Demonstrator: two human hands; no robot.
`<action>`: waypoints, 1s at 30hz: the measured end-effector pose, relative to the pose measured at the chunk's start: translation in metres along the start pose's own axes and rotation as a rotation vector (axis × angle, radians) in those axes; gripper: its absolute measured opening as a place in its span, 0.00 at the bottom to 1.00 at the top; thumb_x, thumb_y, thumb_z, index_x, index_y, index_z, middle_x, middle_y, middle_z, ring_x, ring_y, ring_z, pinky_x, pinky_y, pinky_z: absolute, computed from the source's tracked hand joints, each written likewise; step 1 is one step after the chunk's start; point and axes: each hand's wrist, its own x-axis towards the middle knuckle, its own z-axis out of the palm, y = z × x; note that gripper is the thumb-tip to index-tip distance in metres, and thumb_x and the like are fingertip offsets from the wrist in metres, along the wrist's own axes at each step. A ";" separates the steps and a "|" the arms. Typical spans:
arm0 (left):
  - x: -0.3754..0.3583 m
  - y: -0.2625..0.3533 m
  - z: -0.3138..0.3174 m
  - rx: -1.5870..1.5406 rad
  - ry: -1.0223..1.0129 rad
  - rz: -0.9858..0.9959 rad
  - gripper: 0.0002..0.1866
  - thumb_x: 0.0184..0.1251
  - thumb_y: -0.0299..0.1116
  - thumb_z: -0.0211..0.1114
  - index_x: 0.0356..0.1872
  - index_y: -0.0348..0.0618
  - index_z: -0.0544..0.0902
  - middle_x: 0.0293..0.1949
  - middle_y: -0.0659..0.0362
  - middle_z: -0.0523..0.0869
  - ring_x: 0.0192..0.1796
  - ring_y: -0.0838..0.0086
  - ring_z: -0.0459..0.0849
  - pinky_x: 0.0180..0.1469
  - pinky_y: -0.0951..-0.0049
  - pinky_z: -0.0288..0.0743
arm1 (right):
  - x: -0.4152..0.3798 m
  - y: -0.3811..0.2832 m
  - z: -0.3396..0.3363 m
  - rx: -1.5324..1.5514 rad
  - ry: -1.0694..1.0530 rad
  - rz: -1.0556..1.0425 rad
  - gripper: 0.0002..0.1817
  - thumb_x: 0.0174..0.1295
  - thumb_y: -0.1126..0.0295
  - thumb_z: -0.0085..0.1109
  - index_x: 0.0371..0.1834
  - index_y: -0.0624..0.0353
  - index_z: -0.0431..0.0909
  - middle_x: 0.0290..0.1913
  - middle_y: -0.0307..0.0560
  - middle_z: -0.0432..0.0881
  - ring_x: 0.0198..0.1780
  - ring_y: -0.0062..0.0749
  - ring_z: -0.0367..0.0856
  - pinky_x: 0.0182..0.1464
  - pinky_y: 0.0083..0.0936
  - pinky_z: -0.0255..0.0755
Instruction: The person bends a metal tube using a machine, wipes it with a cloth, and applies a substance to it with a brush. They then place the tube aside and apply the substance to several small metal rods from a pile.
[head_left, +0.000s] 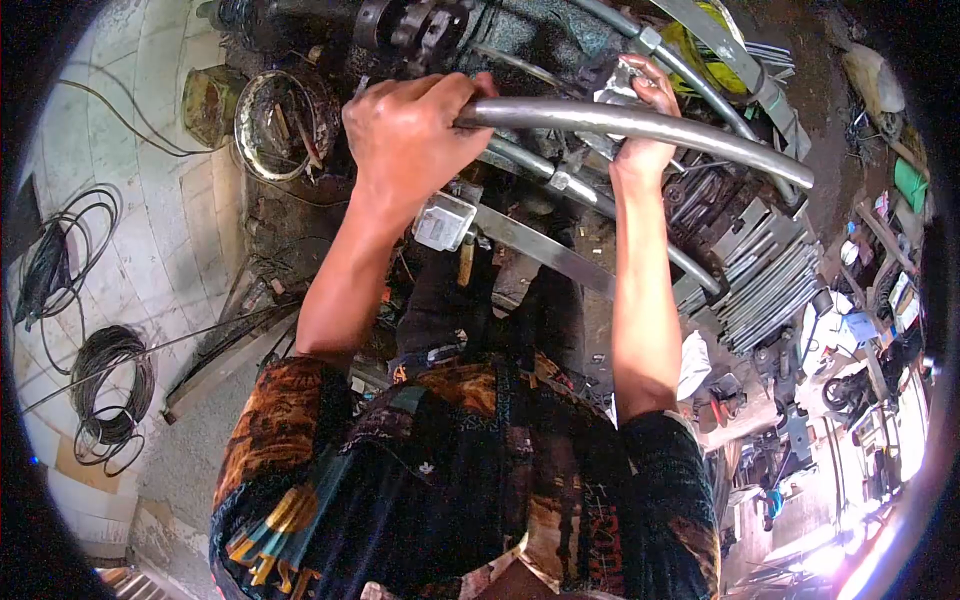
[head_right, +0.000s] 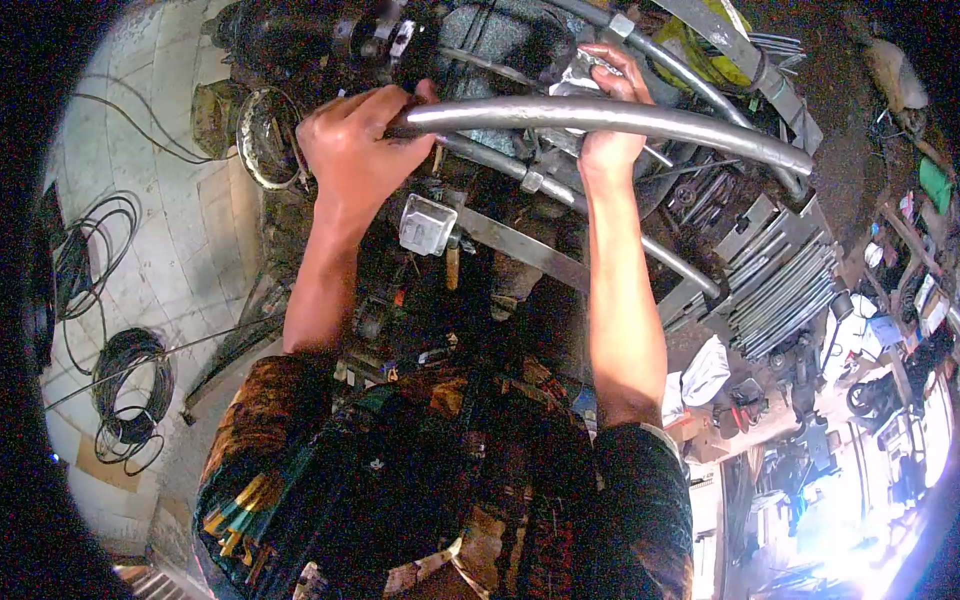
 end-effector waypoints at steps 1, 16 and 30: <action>0.000 -0.002 0.000 0.026 -0.013 -0.011 0.06 0.49 0.36 0.70 0.19 0.51 0.83 0.17 0.61 0.82 0.18 0.63 0.81 0.23 0.67 0.73 | 0.000 0.001 0.002 0.001 -0.006 0.007 0.17 0.56 0.68 0.50 0.44 0.67 0.80 0.45 0.47 0.82 0.39 0.26 0.81 0.43 0.22 0.77; 0.002 -0.017 0.000 0.043 0.062 0.015 0.12 0.48 0.34 0.74 0.16 0.45 0.79 0.16 0.57 0.79 0.16 0.62 0.77 0.20 0.67 0.69 | 0.004 0.010 0.016 0.057 -0.007 -0.011 0.16 0.56 0.67 0.51 0.40 0.68 0.79 0.48 0.50 0.81 0.41 0.31 0.81 0.42 0.26 0.78; 0.006 -0.015 0.000 0.063 0.056 0.066 0.10 0.46 0.31 0.76 0.19 0.40 0.82 0.15 0.54 0.78 0.15 0.63 0.76 0.20 0.70 0.69 | 0.025 0.038 -0.008 -0.171 -0.087 -0.394 0.15 0.60 0.70 0.48 0.42 0.70 0.79 0.50 0.52 0.82 0.41 0.31 0.84 0.41 0.23 0.79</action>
